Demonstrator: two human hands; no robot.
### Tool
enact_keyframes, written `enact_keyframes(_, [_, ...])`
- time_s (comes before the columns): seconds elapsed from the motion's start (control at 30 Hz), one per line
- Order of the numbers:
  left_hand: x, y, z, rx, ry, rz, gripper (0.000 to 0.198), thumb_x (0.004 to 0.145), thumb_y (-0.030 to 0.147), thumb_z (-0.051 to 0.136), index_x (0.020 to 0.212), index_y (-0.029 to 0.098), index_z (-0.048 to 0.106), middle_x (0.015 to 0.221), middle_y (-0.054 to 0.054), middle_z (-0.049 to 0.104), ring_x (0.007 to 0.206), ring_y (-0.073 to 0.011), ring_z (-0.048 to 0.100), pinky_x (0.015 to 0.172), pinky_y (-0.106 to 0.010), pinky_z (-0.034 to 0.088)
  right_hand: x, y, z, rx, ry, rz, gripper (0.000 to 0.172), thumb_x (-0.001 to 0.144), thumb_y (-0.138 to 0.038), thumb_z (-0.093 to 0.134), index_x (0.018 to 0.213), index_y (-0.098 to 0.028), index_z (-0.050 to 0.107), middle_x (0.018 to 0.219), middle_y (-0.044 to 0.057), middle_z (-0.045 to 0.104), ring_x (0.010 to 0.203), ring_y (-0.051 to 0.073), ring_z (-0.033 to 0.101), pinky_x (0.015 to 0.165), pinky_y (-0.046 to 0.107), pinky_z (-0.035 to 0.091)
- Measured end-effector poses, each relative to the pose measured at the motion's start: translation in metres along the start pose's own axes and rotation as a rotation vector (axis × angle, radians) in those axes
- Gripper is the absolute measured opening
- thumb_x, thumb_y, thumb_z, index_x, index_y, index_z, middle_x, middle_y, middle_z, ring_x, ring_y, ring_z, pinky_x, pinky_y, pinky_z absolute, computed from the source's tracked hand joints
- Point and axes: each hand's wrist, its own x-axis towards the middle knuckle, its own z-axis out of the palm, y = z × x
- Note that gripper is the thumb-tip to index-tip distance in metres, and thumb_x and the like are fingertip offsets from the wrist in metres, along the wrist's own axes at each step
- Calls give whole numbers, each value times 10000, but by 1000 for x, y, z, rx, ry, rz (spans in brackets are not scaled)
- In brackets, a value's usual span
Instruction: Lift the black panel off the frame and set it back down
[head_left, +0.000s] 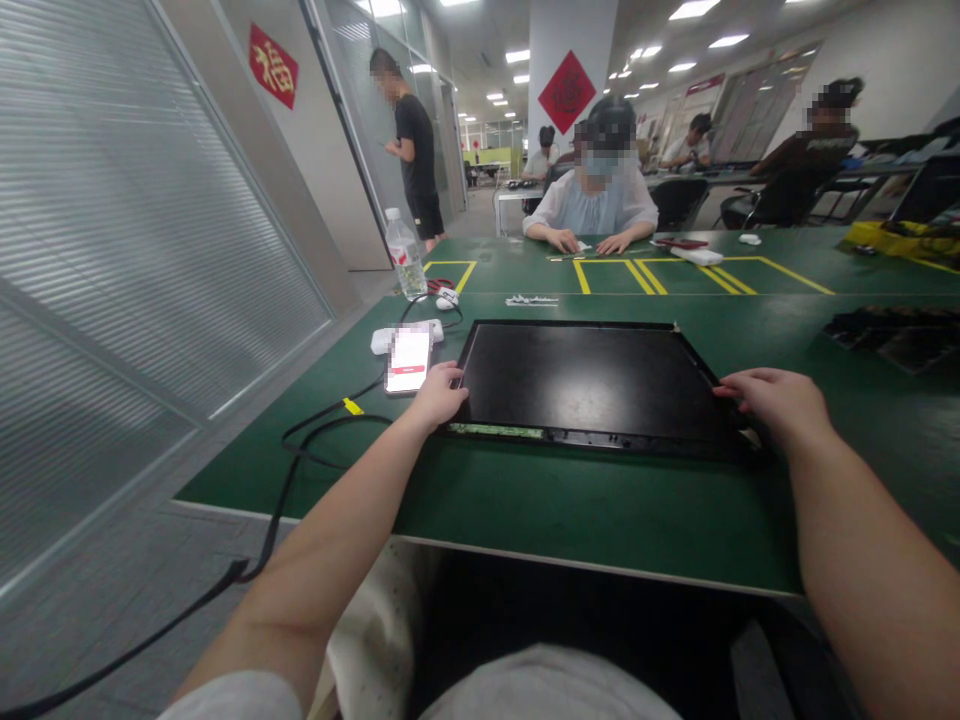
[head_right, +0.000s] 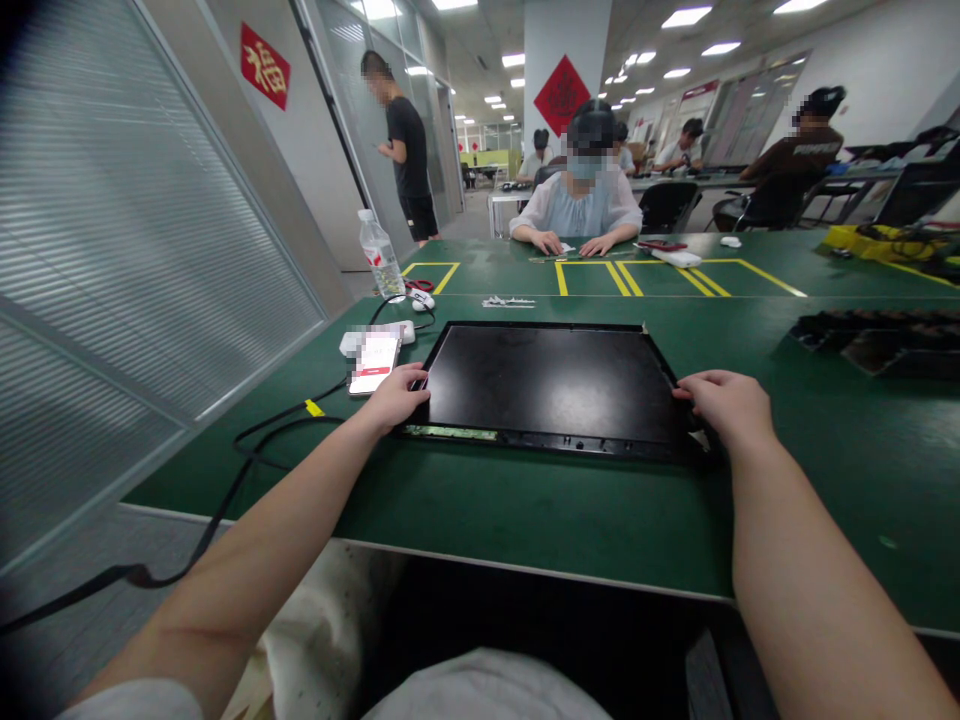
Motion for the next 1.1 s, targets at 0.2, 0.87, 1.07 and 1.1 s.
enact_keyframes(0.2, [0,-1,0,69,-8,29,385,765,175,713,1141,158,796,1502,-170,605,1446,-381,529,1237,-493,392,-10,-13,-5,83,11,98,217,661,-383,679,767,-217,771,855,91,809,637,195,610,640,350,482])
enact_keyframes(0.87, [-10,9,-50,203,-303,392,479,646,503,895,1050,257,820,1316,-108,738,1247,-356,669,1121,-441,495,-23,-29,-11,10,-4,88,179,722,-322,660,803,-222,785,847,63,806,677,201,633,744,361,506])
enact_keyframes(1.07, [-11,11,-53,179,-296,379,562,582,547,921,1067,280,823,1267,-80,772,1199,-354,693,1123,-446,494,-25,-31,-11,22,-12,100,185,727,-314,660,823,-224,790,869,65,805,679,201,633,731,361,512])
enact_keyframes(1.1, [-11,12,-53,185,-288,379,566,581,544,921,1072,282,823,1263,-77,774,1196,-354,694,1122,-446,494,-26,-31,-11,28,-11,100,185,724,-312,659,820,-223,790,868,66,804,674,200,630,727,360,513])
